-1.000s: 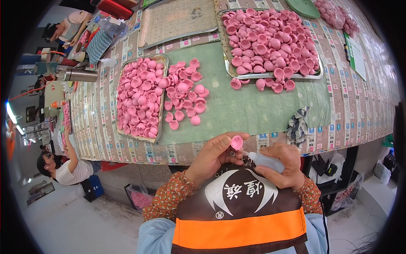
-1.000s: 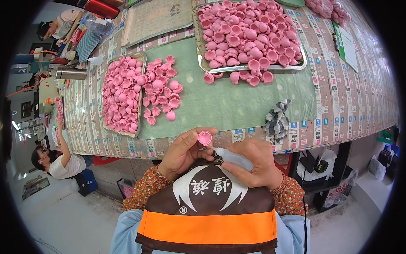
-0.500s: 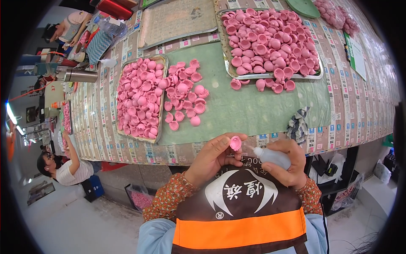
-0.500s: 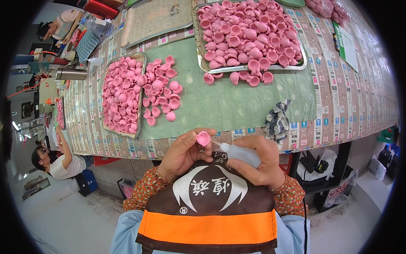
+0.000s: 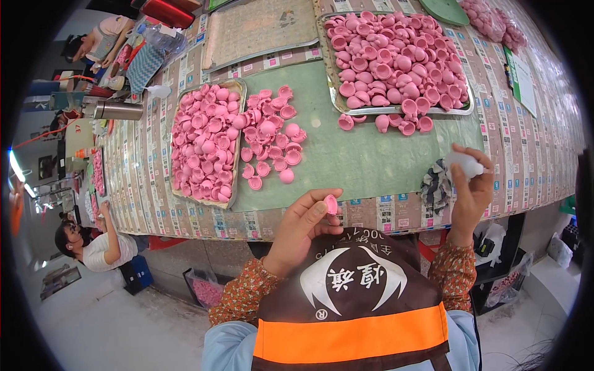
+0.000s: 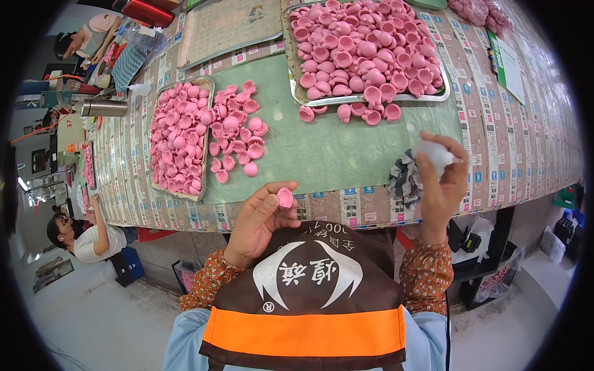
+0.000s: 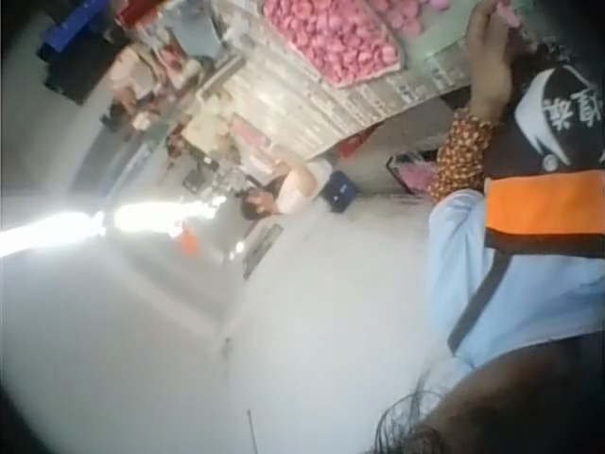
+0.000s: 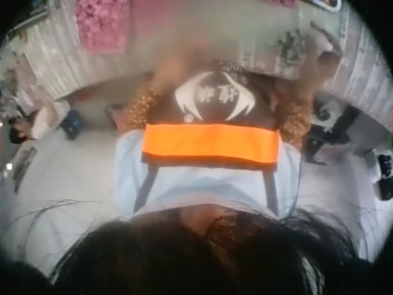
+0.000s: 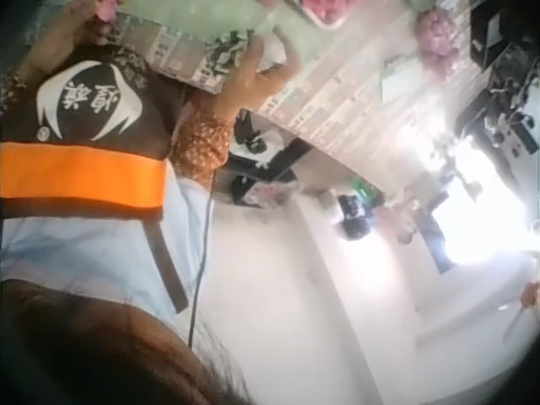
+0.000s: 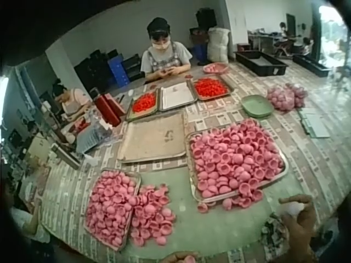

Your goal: The recorder is assembling small pink plastic bowl-shaped components by applying glue from a bottle and joining them together.

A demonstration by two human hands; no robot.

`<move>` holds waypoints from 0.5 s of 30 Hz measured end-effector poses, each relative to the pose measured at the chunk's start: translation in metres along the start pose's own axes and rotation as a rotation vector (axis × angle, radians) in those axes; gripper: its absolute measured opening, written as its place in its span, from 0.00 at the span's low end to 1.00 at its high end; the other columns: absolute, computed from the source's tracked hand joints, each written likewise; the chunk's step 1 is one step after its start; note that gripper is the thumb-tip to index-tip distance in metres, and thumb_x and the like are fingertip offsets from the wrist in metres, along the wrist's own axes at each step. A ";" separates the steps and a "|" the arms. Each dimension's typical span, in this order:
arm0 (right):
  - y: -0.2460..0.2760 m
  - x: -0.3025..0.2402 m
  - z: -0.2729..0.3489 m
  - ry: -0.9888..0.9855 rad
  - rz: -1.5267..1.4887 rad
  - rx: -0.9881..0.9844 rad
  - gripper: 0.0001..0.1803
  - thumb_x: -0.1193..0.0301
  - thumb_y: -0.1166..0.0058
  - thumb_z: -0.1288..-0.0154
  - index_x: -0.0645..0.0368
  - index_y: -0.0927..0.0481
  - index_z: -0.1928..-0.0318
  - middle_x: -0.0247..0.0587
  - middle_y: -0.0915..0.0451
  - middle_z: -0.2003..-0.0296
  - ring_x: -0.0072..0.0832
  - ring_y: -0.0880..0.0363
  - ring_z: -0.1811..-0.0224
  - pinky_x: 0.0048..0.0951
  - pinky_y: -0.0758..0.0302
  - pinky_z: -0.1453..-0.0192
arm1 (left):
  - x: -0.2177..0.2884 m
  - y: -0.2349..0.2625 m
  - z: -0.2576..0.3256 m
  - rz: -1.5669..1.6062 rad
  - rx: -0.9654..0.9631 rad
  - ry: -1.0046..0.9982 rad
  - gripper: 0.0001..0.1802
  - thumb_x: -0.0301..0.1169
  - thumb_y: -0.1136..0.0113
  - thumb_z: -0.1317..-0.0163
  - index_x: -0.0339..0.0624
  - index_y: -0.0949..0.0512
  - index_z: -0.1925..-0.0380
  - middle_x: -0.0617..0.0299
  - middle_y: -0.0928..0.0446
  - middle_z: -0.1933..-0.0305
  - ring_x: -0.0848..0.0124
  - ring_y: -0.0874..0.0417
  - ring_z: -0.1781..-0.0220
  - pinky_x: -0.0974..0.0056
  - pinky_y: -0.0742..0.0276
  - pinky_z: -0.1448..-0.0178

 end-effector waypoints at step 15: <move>0.048 0.053 -0.033 -0.036 0.268 0.179 0.17 0.77 0.41 0.33 0.62 0.27 0.45 0.43 0.20 0.47 0.22 0.23 0.50 0.25 0.27 0.43 | 0.000 0.001 -0.003 0.224 -0.197 0.040 0.34 0.40 0.46 0.27 0.30 0.42 0.30 0.51 0.23 0.45 0.69 0.18 0.51 0.61 0.15 0.47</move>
Point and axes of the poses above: each hand's wrist, its own z-axis away from the middle knuckle, its own y-axis out of the back of the hand, x = y × z, the point moved 1 cm from there along -z, towards the middle knuckle
